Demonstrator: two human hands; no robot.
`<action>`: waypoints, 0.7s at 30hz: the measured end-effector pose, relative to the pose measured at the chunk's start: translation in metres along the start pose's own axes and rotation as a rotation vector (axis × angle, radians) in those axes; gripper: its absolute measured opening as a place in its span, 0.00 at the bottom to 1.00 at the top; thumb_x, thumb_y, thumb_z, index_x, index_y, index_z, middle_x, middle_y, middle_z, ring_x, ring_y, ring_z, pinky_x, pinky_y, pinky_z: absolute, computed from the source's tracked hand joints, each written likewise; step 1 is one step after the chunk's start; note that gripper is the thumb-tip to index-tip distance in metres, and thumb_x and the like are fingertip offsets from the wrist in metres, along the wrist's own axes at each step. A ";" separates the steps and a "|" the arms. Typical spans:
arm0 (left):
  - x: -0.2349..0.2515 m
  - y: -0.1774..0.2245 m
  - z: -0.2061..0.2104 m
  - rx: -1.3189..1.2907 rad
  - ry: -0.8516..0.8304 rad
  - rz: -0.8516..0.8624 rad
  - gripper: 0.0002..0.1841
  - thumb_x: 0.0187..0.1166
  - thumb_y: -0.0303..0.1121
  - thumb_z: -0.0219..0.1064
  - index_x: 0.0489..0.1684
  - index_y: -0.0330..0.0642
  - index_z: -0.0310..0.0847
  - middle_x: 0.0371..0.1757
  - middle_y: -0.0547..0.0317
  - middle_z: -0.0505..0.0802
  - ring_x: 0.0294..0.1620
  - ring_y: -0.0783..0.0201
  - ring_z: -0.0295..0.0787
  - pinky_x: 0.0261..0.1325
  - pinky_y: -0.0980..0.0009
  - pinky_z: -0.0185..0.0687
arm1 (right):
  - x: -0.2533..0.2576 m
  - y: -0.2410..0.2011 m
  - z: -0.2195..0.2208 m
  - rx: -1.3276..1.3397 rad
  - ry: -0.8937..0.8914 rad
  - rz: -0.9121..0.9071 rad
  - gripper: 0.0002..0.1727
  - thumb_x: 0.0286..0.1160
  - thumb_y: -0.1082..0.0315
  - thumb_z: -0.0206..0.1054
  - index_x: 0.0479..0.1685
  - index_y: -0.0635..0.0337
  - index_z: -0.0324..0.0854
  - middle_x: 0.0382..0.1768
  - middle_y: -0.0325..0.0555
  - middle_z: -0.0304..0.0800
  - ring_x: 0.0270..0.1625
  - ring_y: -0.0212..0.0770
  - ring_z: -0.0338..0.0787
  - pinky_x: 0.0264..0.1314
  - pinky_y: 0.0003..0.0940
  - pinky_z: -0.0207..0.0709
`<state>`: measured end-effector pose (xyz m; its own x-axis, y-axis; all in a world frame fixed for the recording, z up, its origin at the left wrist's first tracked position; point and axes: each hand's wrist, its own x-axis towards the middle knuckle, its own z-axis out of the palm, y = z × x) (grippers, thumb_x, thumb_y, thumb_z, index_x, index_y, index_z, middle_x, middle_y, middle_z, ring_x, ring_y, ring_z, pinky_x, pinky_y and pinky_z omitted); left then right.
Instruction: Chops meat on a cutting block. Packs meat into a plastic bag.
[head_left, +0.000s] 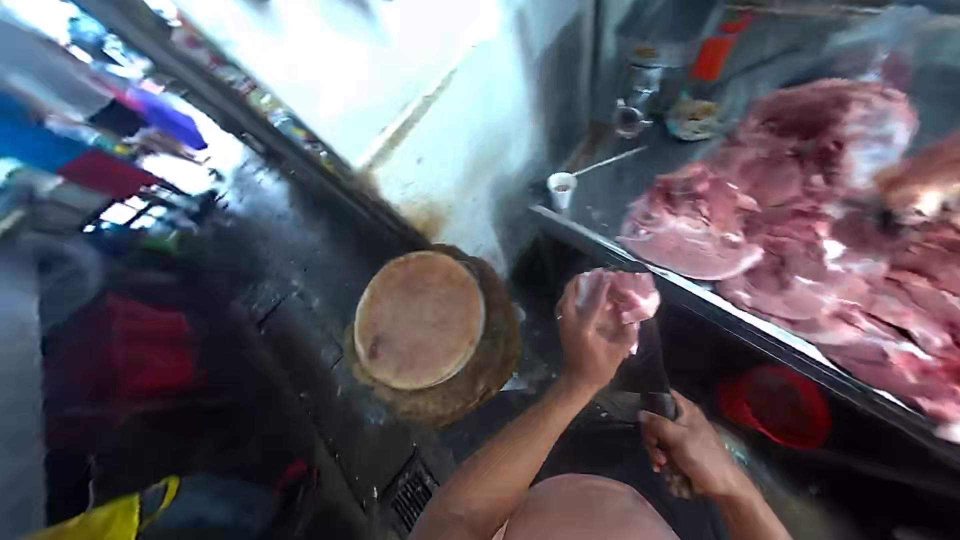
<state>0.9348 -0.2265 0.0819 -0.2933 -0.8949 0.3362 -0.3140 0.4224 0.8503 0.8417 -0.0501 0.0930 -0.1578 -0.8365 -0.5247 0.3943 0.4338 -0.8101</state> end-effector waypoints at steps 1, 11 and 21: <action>0.004 -0.016 -0.032 0.025 0.068 -0.006 0.37 0.62 0.45 0.83 0.78 0.53 0.82 0.86 0.44 0.73 0.83 0.47 0.72 0.80 0.47 0.76 | 0.015 -0.003 0.023 -0.053 -0.082 0.021 0.14 0.75 0.63 0.67 0.55 0.57 0.74 0.17 0.42 0.77 0.13 0.41 0.80 0.16 0.39 0.82; 0.051 -0.199 -0.270 0.395 0.216 -0.218 0.36 0.75 0.43 0.74 0.87 0.52 0.70 0.86 0.52 0.76 0.85 0.54 0.72 0.84 0.48 0.71 | 0.174 -0.009 0.232 -0.498 -0.449 0.221 0.18 0.81 0.61 0.67 0.62 0.60 0.72 0.25 0.47 0.82 0.18 0.42 0.84 0.24 0.40 0.86; 0.039 -0.271 -0.359 0.519 -0.099 -0.303 0.26 0.82 0.35 0.66 0.82 0.52 0.76 0.86 0.56 0.77 0.88 0.55 0.68 0.88 0.47 0.67 | 0.175 -0.009 0.199 -0.796 -0.262 0.322 0.20 0.79 0.55 0.70 0.59 0.59 0.74 0.24 0.49 0.85 0.17 0.44 0.85 0.22 0.43 0.86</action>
<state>1.3321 -0.4277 0.0101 -0.1972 -0.9791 0.0497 -0.7883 0.1885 0.5858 0.9908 -0.2670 0.0601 0.1019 -0.6417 -0.7602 -0.3760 0.6826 -0.6266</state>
